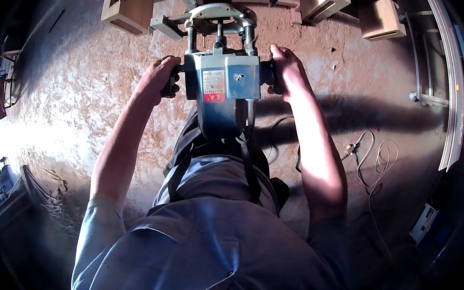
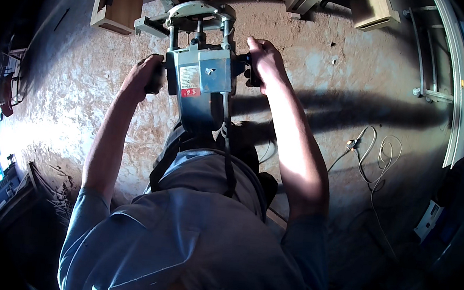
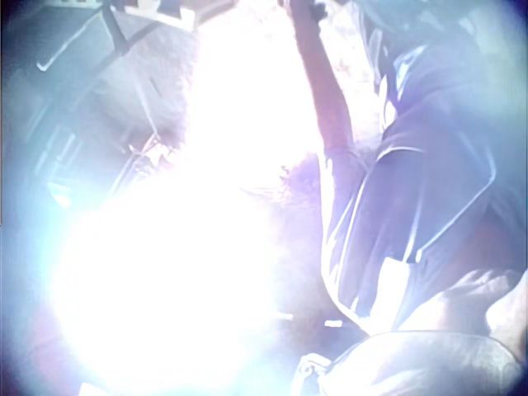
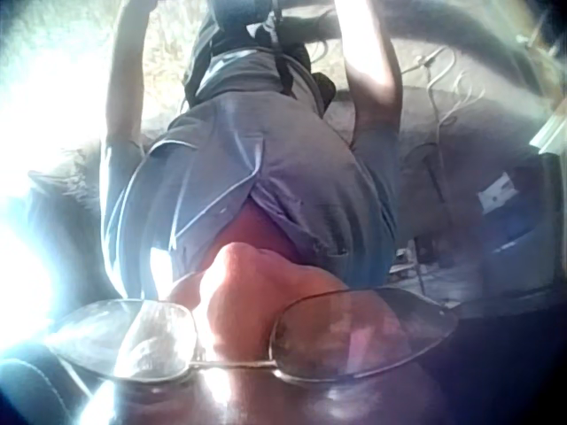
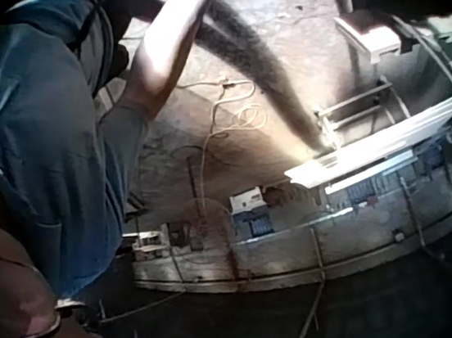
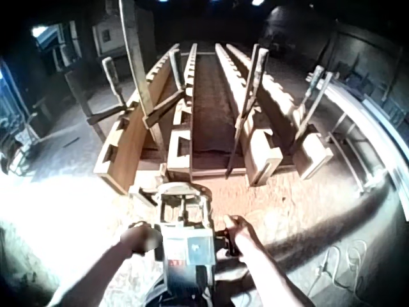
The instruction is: The person uses a hammer and a pry tool to separate wooden components on a floor, then picks up and positions a woodworking router on a workbench.
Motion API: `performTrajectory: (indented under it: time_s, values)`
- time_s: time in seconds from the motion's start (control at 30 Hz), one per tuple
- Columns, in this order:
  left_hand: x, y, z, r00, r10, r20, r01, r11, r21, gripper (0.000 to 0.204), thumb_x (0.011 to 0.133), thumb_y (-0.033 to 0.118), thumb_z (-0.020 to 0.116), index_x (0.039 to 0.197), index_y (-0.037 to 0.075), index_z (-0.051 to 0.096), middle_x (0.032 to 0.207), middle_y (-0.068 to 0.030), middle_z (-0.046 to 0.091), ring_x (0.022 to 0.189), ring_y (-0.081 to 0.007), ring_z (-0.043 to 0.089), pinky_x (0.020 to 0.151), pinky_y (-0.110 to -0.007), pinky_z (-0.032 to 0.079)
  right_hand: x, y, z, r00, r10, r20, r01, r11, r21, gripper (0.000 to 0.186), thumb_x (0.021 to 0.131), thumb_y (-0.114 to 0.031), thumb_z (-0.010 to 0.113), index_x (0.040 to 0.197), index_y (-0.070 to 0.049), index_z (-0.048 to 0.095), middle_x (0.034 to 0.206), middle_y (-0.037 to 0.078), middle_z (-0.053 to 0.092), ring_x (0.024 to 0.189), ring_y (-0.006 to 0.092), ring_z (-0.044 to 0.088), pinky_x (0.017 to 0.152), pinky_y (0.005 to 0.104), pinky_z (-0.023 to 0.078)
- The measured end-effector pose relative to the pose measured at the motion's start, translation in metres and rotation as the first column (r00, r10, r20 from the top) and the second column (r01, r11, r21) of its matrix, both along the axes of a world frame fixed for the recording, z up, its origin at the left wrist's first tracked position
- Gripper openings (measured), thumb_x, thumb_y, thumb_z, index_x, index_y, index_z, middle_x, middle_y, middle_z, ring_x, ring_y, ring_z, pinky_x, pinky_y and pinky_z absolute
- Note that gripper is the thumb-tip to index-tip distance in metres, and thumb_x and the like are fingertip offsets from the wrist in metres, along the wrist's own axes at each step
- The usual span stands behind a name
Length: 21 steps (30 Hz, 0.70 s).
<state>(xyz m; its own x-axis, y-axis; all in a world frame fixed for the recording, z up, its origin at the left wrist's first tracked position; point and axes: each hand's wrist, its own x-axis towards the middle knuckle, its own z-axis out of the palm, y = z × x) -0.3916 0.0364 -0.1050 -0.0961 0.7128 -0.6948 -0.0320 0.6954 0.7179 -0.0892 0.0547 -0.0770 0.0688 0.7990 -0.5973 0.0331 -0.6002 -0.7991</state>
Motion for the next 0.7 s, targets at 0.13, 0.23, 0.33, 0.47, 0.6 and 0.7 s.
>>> performTrajectory:
  time_s: [0.13,0.23,0.33,0.47,0.6,0.7]
  values:
    - [0.005,0.001,0.005,1.0,0.01,-0.027,-0.01,1.0,-0.009,0.025,0.092,0.034,0.055,0.083,0.011,0.056,0.06,-0.0021,0.05,0.043,-0.0136,0.048,0.036,-0.029,0.037,0.002,0.004,-0.004,0.998,0.024,0.058,-0.023,1.0,-0.002,0.044,0.094,-0.043,0.055,0.119,-0.007,0.054,0.081,0.007,0.057,0.052,0.0137,0.055,0.036,0.0294,0.044]
    - [0.007,0.002,0.006,0.999,0.003,-0.039,-0.003,1.0,-0.012,0.026,0.092,0.035,0.055,0.083,0.01,0.056,0.059,-0.0028,0.051,0.043,-0.0144,0.049,0.037,-0.03,0.038,0.003,0.005,-0.004,0.999,0.012,0.04,-0.012,1.0,0.008,0.044,0.094,-0.043,0.055,0.119,-0.007,0.054,0.081,0.007,0.057,0.052,0.014,0.055,0.036,0.0295,0.044]
    - [0.006,0.004,0.003,0.999,-0.021,-0.025,0.021,1.0,0.001,0.027,0.092,0.035,0.055,0.083,0.01,0.056,0.06,-0.0032,0.051,0.044,-0.0148,0.049,0.038,-0.03,0.038,0.006,0.009,-0.014,1.0,0.005,0.031,-0.006,0.999,0.032,0.044,0.094,-0.043,0.055,0.119,-0.006,0.054,0.08,0.007,0.057,0.05,0.0141,0.054,0.036,0.0293,0.044]
    - [0.008,0.004,0.006,0.999,-0.018,-0.033,0.018,0.999,-0.027,0.026,0.092,0.035,0.055,0.085,0.01,0.056,0.063,-0.0034,0.053,0.045,-0.0153,0.051,0.038,-0.029,0.039,0.006,0.009,-0.007,1.0,0.006,0.028,-0.007,1.0,0.021,0.044,0.095,-0.042,0.055,0.118,-0.005,0.053,0.078,0.007,0.057,0.047,0.0141,0.052,0.035,0.029,0.044]
    - [0.008,0.008,0.005,0.999,-0.012,-0.042,0.01,0.999,-0.042,0.026,0.092,0.035,0.055,0.088,0.01,0.056,0.066,-0.0033,0.055,0.046,-0.0157,0.052,0.038,-0.029,0.039,0.007,0.014,-0.007,1.0,0.005,-0.011,-0.005,1.0,0.005,0.042,0.095,-0.041,0.055,0.116,-0.004,0.054,0.076,0.007,0.056,0.047,0.0138,0.052,0.034,0.0291,0.043]
    - [0.01,0.01,0.005,0.999,-0.028,-0.04,0.027,0.999,-0.032,0.026,0.091,0.036,0.056,0.089,0.01,0.057,0.066,-0.0035,0.055,0.046,-0.0155,0.053,0.038,-0.029,0.04,0.009,0.015,-0.013,1.0,0.0,0.008,-0.001,0.999,0.038,0.041,0.095,-0.04,0.056,0.116,-0.004,0.053,0.073,0.006,0.054,0.046,0.0136,0.052,0.033,0.0294,0.043]
